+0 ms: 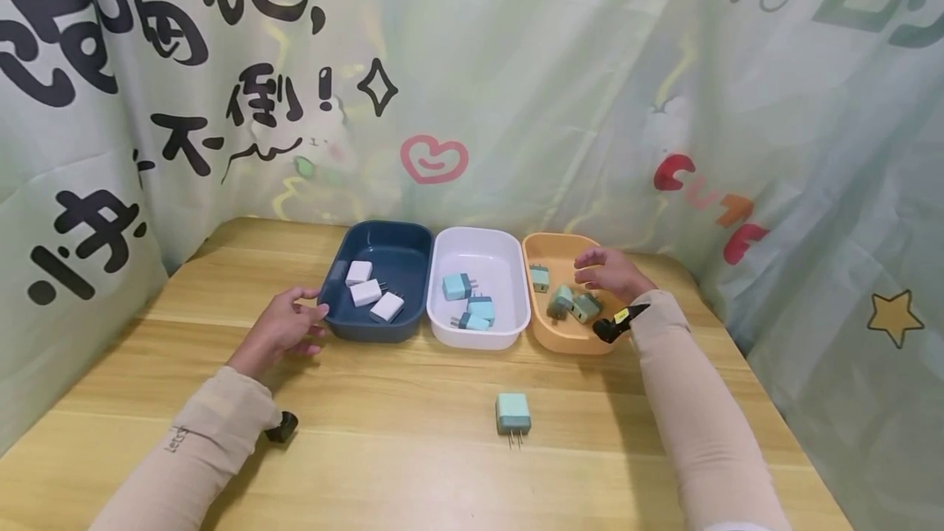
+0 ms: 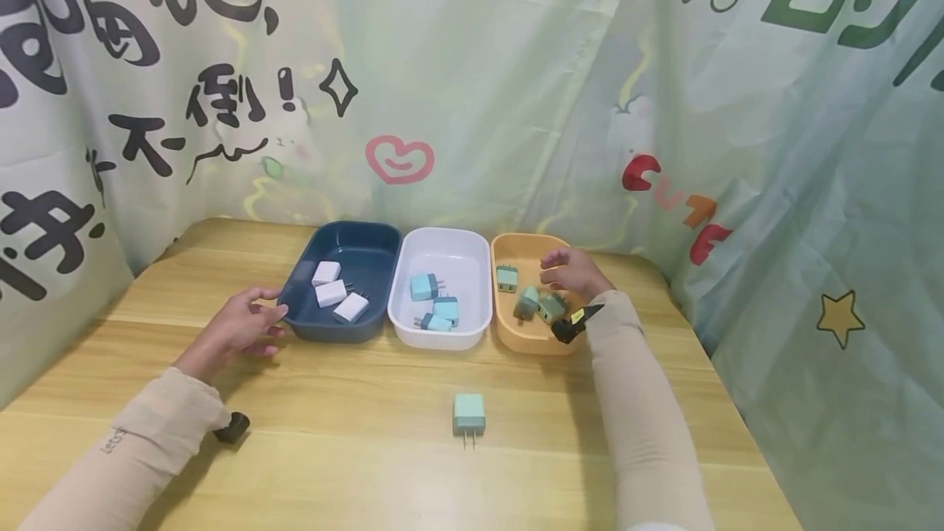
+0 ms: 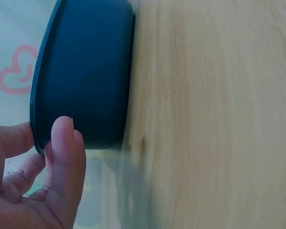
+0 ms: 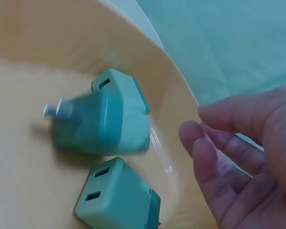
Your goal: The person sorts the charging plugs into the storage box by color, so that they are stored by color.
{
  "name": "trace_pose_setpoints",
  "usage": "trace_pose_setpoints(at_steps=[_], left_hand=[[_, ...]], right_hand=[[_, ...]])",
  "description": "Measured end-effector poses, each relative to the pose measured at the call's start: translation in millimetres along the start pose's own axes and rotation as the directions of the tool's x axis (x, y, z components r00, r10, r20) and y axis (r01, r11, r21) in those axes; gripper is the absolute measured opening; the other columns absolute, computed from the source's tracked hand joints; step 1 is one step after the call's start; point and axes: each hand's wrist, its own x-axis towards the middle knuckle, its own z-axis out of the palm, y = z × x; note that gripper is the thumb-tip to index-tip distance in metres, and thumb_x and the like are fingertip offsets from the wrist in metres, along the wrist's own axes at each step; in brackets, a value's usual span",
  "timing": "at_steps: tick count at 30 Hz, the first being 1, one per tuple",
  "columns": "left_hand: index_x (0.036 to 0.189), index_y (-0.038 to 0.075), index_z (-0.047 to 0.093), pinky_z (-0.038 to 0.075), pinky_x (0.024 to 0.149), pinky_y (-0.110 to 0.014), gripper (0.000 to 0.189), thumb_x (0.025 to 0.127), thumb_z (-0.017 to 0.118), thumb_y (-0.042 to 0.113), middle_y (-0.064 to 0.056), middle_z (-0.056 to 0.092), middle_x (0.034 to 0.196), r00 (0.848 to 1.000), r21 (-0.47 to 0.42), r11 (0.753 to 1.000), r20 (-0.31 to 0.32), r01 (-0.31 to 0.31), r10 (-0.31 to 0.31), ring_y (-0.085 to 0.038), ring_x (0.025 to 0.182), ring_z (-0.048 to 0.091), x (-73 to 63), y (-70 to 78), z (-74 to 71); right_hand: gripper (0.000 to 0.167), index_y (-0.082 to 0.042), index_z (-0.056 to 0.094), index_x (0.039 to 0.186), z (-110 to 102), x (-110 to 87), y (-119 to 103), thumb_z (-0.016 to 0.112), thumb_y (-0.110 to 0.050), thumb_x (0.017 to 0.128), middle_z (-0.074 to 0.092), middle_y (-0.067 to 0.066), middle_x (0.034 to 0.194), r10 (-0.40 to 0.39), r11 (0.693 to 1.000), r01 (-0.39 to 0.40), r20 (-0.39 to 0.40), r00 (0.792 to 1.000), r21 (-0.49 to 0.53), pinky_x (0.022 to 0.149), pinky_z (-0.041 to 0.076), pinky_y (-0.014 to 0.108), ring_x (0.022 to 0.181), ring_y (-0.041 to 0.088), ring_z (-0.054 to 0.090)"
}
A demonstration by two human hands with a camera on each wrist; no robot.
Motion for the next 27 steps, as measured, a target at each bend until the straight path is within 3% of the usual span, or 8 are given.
trace_pose_setpoints(at_steps=[5, 10, 20, 24, 27], left_hand=[[0.149, 0.007, 0.033, 0.058, 0.065, -0.037, 0.052, 0.102, 0.052, 0.016, -0.020, 0.051, 0.112, 1.000, 0.002, 1.000, -0.003, -0.001, 0.001, -0.028, 0.087, 0.060, 0.7, -1.4, -0.9], [0.149, 0.007, 0.032, 0.059, 0.065, -0.037, 0.052, 0.102, 0.052, 0.017, -0.020, 0.052, 0.111, 1.000, -0.003, 1.000, -0.002, -0.003, 0.003, -0.028, 0.087, 0.060, 1.2, -2.4, -0.7], [0.148, 0.004, 0.031, 0.059, 0.065, -0.038, 0.051, 0.102, 0.050, 0.016, -0.020, 0.052, 0.110, 0.998, -0.033, 0.998, 0.035, -0.051, 0.052, -0.027, 0.088, 0.060, -0.1, -2.1, -2.7], [0.147, 0.003, 0.031, 0.059, 0.064, -0.038, 0.050, 0.102, 0.050, 0.015, -0.019, 0.052, 0.109, 0.998, -0.037, 0.998, 0.034, -0.049, 0.050, -0.028, 0.088, 0.060, -0.6, -2.3, -2.1], [0.147, 0.003, 0.032, 0.059, 0.064, -0.038, 0.049, 0.102, 0.050, 0.015, -0.019, 0.052, 0.108, 0.999, -0.037, 0.998, 0.030, -0.045, 0.046, -0.028, 0.087, 0.061, -0.6, -2.7, -1.6]], right_hand=[[0.028, 0.011, 0.047, 0.117, 2, 0.2, -2, 0.059, 0.004, 0.092, 0.047, 0.032, 0.126, 0.013, 1.000, -0.013, 0.005, 1.000, 0.006, 0.081, 0.054, 0.034, 0.088, 0.015, 0.062], [0.034, 0.012, 0.047, 0.123, 8, -11.0, -12, 0.058, 0.004, 0.092, 0.047, 0.033, 0.129, 0.022, 1.000, -0.022, 0.023, 0.999, -0.022, 0.084, 0.054, 0.040, 0.096, 0.028, 0.064], [0.035, 0.012, 0.052, 0.121, 19, -41.4, -18, 0.064, -0.003, 0.092, 0.051, 0.031, 0.126, -0.116, 0.991, 0.120, 0.073, 0.991, -0.065, 0.081, 0.055, 0.045, 0.100, 0.030, 0.061], [0.034, 0.012, 0.053, 0.121, 25, -56.0, -21, 0.064, -0.004, 0.093, 0.051, 0.032, 0.127, -0.152, 0.985, 0.159, 0.096, 0.984, -0.071, 0.081, 0.054, 0.051, 0.100, 0.031, 0.063], [0.033, 0.009, 0.055, 0.120, 30, -66.4, -24, 0.064, -0.004, 0.092, 0.051, 0.032, 0.125, -0.175, 0.980, 0.184, 0.113, 0.978, -0.072, 0.079, 0.055, 0.049, 0.097, 0.029, 0.064]])
